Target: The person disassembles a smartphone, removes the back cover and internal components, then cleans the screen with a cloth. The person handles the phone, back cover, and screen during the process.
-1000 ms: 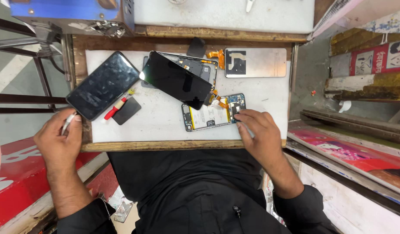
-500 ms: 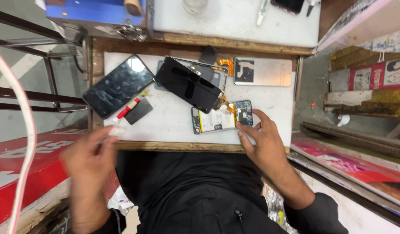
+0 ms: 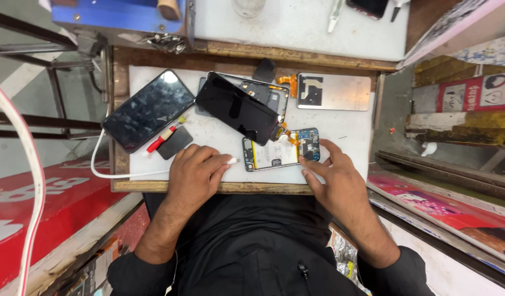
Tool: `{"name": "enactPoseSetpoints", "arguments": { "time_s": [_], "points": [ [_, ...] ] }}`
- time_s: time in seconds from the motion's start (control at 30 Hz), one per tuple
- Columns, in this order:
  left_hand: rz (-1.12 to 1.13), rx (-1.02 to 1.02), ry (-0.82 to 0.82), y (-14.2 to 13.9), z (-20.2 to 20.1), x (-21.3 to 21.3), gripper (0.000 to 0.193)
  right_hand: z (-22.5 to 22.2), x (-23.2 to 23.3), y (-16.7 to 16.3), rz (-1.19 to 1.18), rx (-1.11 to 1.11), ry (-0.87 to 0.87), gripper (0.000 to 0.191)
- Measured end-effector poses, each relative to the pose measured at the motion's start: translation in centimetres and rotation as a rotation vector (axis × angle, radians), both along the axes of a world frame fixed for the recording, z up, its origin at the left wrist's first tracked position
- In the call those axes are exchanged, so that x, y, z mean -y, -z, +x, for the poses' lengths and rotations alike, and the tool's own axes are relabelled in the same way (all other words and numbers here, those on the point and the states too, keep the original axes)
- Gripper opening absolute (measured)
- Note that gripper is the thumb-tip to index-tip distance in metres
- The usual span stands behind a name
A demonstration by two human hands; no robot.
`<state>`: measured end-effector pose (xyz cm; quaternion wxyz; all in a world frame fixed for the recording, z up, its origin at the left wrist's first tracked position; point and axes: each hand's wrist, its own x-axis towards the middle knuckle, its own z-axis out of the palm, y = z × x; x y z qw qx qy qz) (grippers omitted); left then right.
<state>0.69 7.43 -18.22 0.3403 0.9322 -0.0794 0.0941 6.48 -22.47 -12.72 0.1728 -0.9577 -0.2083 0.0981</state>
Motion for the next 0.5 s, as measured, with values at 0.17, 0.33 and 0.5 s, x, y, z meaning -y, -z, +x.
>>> {"name": "enactPoseSetpoints", "arguments": {
  "time_s": [0.17,0.33,0.5],
  "points": [
    [-0.013,-0.006,-0.013,-0.1,0.5,0.4,0.016,0.6,0.1,-0.8,-0.058,-0.083,-0.002,0.030],
    [-0.010,-0.046,-0.024,-0.6,0.5,0.8,0.016,0.3,0.1,-1.0,-0.053,-0.067,-0.021,0.034],
    [-0.007,-0.055,-0.043,-1.0,0.9,1.0,0.016,0.4,0.3,-1.1,-0.039,-0.099,-0.015,0.035]
  ]
}}
